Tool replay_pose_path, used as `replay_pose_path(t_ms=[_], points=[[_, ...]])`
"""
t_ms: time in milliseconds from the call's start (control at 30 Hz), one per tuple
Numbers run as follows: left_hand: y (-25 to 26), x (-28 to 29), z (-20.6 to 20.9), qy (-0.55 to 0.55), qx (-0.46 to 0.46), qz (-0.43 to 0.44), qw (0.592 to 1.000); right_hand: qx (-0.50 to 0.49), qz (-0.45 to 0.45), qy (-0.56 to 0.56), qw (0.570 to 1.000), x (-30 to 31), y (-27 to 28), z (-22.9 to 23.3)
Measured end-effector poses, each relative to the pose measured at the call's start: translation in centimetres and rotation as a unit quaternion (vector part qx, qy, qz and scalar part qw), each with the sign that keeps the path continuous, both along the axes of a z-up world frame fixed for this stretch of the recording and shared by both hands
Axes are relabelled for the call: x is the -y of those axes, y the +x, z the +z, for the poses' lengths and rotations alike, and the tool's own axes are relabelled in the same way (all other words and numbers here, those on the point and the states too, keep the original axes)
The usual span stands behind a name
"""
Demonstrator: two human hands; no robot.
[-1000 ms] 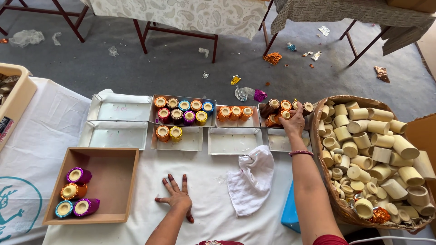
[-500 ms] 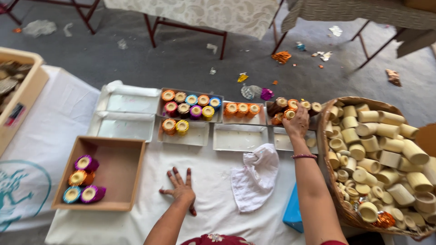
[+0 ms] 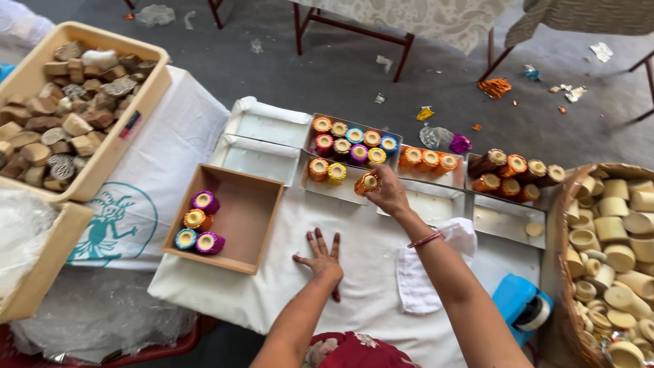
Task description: Wrapping small cylinders in foil and securing them with tape.
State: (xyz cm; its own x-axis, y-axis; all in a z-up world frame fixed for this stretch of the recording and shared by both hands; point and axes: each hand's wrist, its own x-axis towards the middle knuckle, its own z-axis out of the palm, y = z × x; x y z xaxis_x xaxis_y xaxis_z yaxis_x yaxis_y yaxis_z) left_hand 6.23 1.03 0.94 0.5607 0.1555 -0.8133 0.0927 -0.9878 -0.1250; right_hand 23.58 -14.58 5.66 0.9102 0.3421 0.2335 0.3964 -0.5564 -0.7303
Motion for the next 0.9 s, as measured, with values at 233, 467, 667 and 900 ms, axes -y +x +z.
replay_pose_path(t_ms=[233,467,667,900], points=[[-0.3,-0.4,0.1,-0.022,0.012,-0.009,1.0,0.064,-0.013,-0.099,0.993,-4.0,1.8,-3.6],[-0.2,-0.4,0.3,-0.026,0.004,-0.021,0.999,0.02,-0.035,-0.12,0.992,-5.7,2.6,-4.4],[0.0,-0.3,0.1,-0.026,0.009,-0.016,0.999,0.003,-0.05,-0.166,0.985,-6.3,2.4,-4.5],[-0.7,-0.6,0.1,-0.012,0.018,-0.023,1.0,0.099,-0.092,-0.137,0.981,-1.6,-1.2,-3.1]])
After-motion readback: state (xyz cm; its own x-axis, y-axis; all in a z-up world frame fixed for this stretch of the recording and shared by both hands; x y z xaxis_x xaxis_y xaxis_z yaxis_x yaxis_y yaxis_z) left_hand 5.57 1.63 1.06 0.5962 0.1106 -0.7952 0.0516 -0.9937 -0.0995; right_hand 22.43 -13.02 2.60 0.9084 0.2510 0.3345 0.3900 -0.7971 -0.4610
